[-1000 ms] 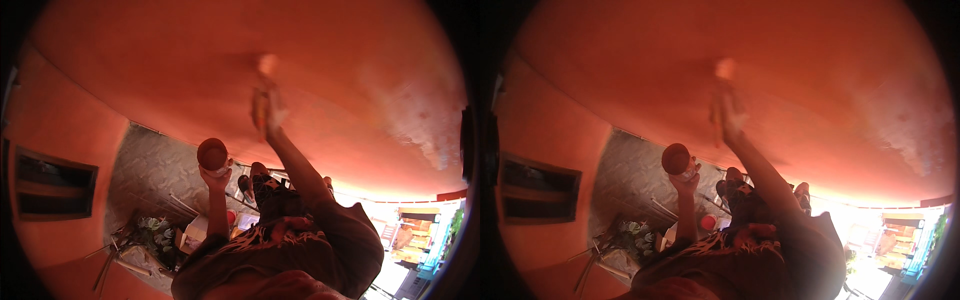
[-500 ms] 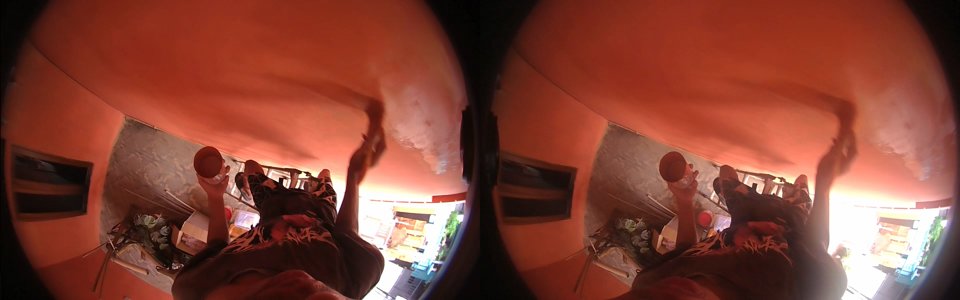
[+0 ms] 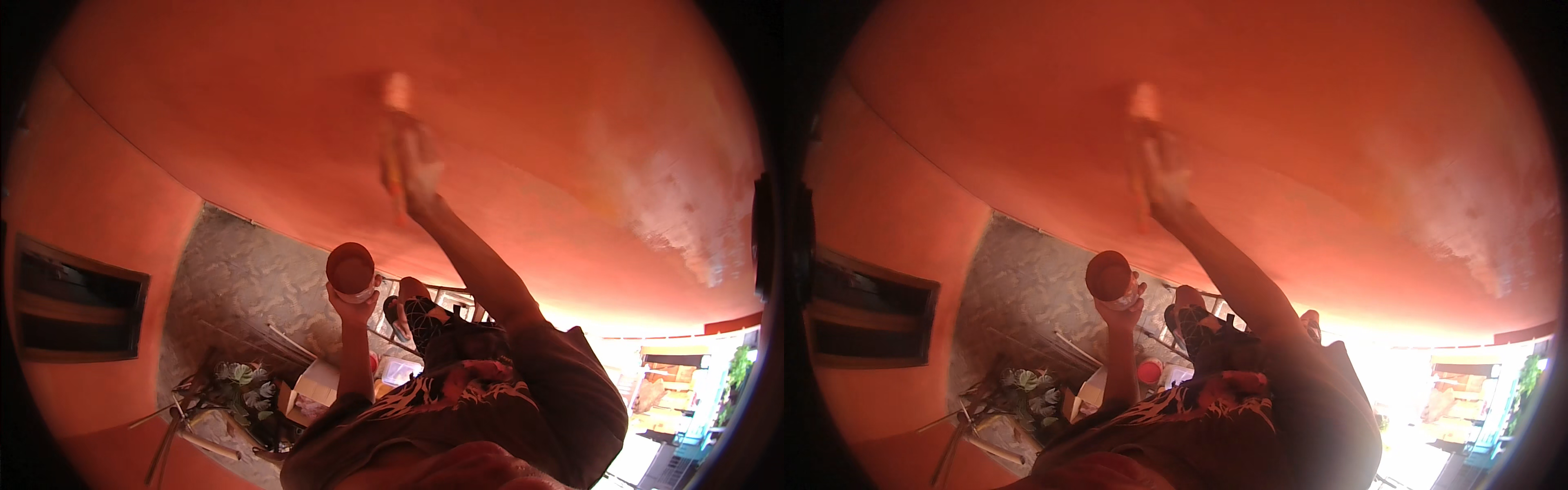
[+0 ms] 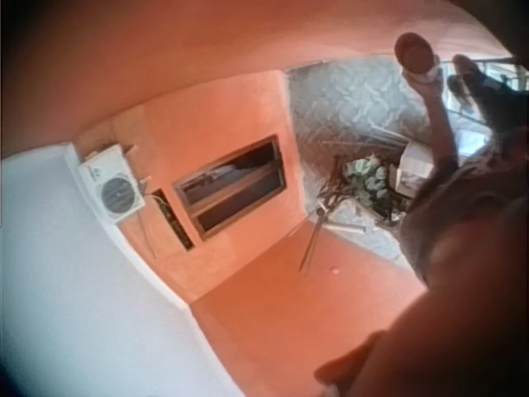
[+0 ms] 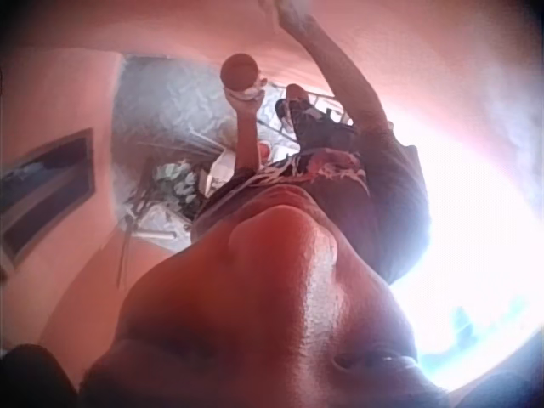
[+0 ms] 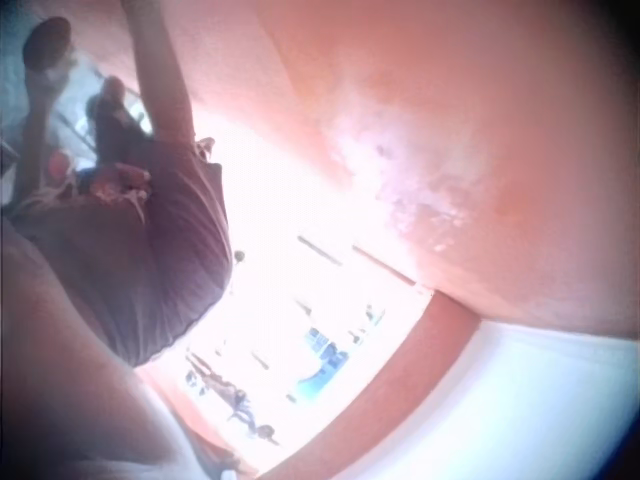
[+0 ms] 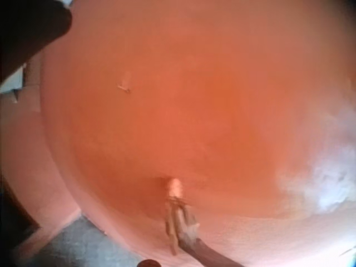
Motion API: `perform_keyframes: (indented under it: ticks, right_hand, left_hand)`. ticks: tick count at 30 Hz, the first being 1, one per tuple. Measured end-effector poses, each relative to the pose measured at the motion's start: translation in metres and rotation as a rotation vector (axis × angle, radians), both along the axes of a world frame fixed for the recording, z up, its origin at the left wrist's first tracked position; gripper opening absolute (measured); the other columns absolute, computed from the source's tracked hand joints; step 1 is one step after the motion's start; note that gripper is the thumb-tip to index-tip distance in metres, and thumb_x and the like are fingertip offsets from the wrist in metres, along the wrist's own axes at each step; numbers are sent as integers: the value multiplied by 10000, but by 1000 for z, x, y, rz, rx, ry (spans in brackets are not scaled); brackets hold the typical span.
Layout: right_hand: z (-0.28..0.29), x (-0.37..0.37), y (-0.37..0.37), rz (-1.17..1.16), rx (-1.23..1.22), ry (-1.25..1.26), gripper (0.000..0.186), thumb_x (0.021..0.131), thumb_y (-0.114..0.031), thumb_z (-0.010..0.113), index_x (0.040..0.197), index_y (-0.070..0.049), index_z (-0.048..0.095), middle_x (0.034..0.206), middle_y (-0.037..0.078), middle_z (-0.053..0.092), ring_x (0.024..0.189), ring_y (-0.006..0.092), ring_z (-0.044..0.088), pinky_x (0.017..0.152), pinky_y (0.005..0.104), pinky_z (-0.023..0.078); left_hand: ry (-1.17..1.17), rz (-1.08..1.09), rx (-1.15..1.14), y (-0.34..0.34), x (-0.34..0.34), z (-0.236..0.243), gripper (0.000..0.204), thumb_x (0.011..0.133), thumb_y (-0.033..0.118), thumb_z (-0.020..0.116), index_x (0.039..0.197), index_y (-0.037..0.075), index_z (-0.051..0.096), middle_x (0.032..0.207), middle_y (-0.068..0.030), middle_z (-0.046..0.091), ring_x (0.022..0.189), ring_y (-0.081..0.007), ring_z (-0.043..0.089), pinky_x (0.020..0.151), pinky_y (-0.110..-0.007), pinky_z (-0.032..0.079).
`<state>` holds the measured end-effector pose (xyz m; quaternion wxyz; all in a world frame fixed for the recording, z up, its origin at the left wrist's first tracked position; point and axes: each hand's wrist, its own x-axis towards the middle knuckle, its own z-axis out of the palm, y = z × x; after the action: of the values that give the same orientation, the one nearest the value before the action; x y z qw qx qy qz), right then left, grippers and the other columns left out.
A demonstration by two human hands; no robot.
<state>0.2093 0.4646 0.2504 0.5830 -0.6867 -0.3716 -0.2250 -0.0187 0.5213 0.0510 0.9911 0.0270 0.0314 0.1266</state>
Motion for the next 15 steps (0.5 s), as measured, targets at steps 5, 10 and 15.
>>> perform_keyframes:
  ticks: [5,10,15]
  right_hand:
    - [36,-8,39,-130,-115,-519,349,923,-106,622,1259,-59,539,968,18,606,746,163,629,522,327,487]
    - [0,-4,-142,-383,-194,-272,374,956,-156,604,1290,-9,522,1044,73,624,854,181,633,657,325,495]
    - [31,-38,-329,-967,7,-133,422,989,-205,585,1321,42,505,1121,129,642,963,200,637,792,323,504]
  left_hand:
    - [6,-23,-22,-7,-10,-8,687,904,601,517,1400,127,484,1219,-200,582,897,-358,524,471,-291,473]
    - [125,-61,-34,-15,-4,-8,692,905,616,506,1394,126,484,1215,-192,581,894,-346,522,468,-287,466]
    - [-12,-159,-23,-6,17,-13,675,887,600,496,1362,121,494,1201,-161,588,938,-356,558,475,-316,493]
